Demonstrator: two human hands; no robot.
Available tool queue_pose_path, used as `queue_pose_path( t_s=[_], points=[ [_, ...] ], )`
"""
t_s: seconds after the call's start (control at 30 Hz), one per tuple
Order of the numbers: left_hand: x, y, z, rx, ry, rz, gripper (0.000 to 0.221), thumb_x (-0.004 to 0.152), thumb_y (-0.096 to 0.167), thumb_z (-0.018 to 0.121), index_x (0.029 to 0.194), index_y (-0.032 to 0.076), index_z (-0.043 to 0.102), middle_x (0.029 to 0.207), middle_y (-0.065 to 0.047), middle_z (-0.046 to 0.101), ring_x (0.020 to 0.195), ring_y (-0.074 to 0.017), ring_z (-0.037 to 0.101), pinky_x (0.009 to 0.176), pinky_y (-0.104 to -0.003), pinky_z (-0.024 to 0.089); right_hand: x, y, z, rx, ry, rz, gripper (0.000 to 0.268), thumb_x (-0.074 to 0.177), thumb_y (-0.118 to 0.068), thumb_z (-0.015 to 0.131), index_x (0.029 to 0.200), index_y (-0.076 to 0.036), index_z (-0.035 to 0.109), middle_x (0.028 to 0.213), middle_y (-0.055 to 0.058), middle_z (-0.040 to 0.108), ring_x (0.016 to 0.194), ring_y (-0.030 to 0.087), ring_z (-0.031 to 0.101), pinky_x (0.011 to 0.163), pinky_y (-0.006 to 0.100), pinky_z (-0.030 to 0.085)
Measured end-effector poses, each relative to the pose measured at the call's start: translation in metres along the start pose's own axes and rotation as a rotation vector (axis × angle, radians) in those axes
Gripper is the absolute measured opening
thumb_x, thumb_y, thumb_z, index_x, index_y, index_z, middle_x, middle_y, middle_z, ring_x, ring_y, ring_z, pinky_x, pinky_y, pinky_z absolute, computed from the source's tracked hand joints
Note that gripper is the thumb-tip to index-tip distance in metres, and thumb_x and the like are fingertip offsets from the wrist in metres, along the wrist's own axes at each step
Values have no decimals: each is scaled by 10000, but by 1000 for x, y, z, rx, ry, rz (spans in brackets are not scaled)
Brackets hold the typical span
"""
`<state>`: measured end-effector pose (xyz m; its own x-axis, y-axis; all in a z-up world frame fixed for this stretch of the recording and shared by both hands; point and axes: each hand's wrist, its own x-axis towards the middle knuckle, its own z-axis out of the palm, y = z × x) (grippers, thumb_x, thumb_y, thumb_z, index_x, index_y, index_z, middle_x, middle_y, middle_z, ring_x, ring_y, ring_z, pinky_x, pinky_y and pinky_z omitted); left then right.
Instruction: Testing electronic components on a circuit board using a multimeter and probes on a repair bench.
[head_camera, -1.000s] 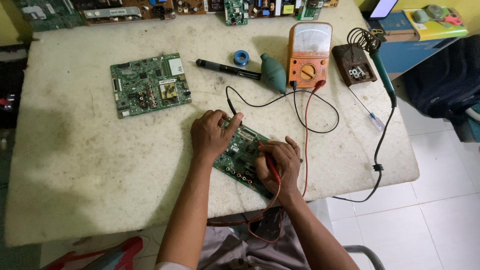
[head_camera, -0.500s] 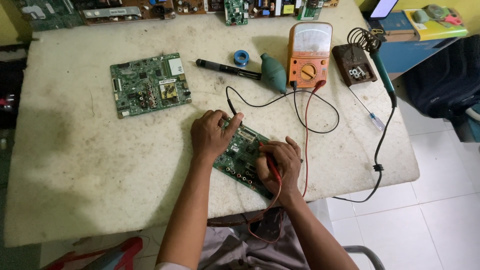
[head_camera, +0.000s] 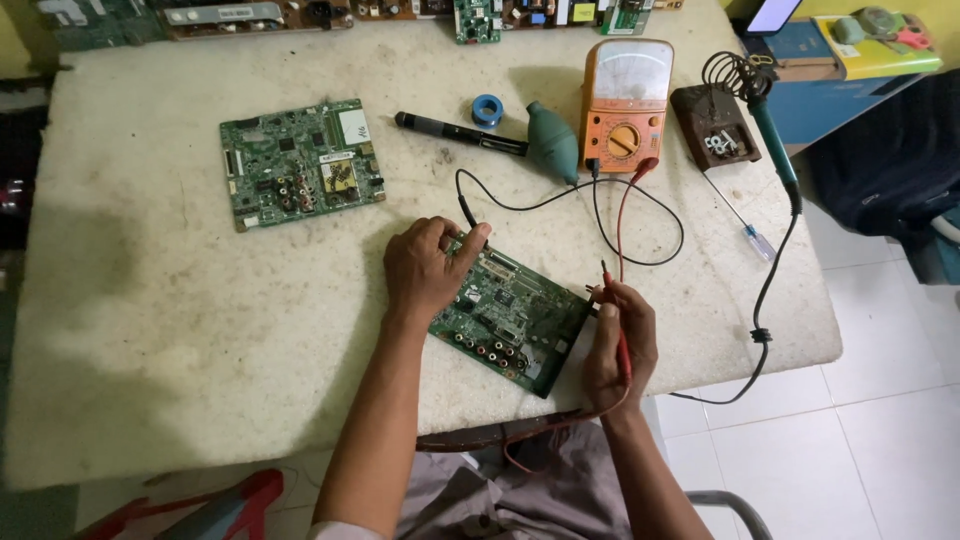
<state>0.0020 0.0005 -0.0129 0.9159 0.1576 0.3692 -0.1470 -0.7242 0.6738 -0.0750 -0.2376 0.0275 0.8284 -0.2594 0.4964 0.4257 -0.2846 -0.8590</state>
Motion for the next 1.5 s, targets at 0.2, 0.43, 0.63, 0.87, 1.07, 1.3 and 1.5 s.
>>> queue_pose_path(
  t_s=[0.2,0.43,0.63,0.87,1.07,1.3,1.5],
  points=[
    [0,7,-13,-97,-38,-24,694,1049,735,569,916,68,708,733,-110,620,696,-377,720,665,-539,569,12,-9,-8,-38,-141,24,263,954,-85,741,1187,17,675,940,161,741,954,280,743,1008,458,526],
    [-2,5,-16,-152,-10,-50,635,1054,704,595,931,87,684,742,-93,599,694,-350,722,635,-505,577,23,1,5,24,-129,-29,193,929,-37,760,1099,35,703,905,174,751,946,284,758,1012,459,534],
    [-2,7,-17,-93,25,-21,673,1028,734,602,893,82,700,715,-91,617,702,-340,731,619,-476,590,27,0,14,-135,-316,-149,136,896,-166,777,1018,-106,785,804,76,721,1154,316,710,1180,454,379],
    [-7,6,-22,-110,15,-64,703,1033,726,609,885,48,721,698,-119,626,664,-342,725,609,-491,591,24,7,11,88,51,144,198,1034,-124,637,1194,-9,618,987,146,705,998,225,699,999,401,524],
    [-15,-5,-23,-209,167,-128,659,1006,719,667,919,66,690,713,-67,551,685,-322,701,639,-477,571,25,3,10,15,-54,155,245,1094,-157,572,1298,-24,602,1037,180,733,999,246,717,989,413,532],
    [-18,-13,-19,-341,260,-208,573,966,644,789,957,84,666,807,-59,561,826,-307,707,776,-515,574,24,8,8,24,-213,106,540,932,-62,771,1425,-16,558,1221,251,677,918,283,698,865,422,584],
    [-22,14,-40,-470,175,-267,605,1011,630,722,1153,48,634,723,-40,465,666,-205,565,694,-414,495,29,7,5,192,-174,148,712,847,-10,822,1482,-10,498,1323,209,653,976,228,696,897,386,608]
  ],
)
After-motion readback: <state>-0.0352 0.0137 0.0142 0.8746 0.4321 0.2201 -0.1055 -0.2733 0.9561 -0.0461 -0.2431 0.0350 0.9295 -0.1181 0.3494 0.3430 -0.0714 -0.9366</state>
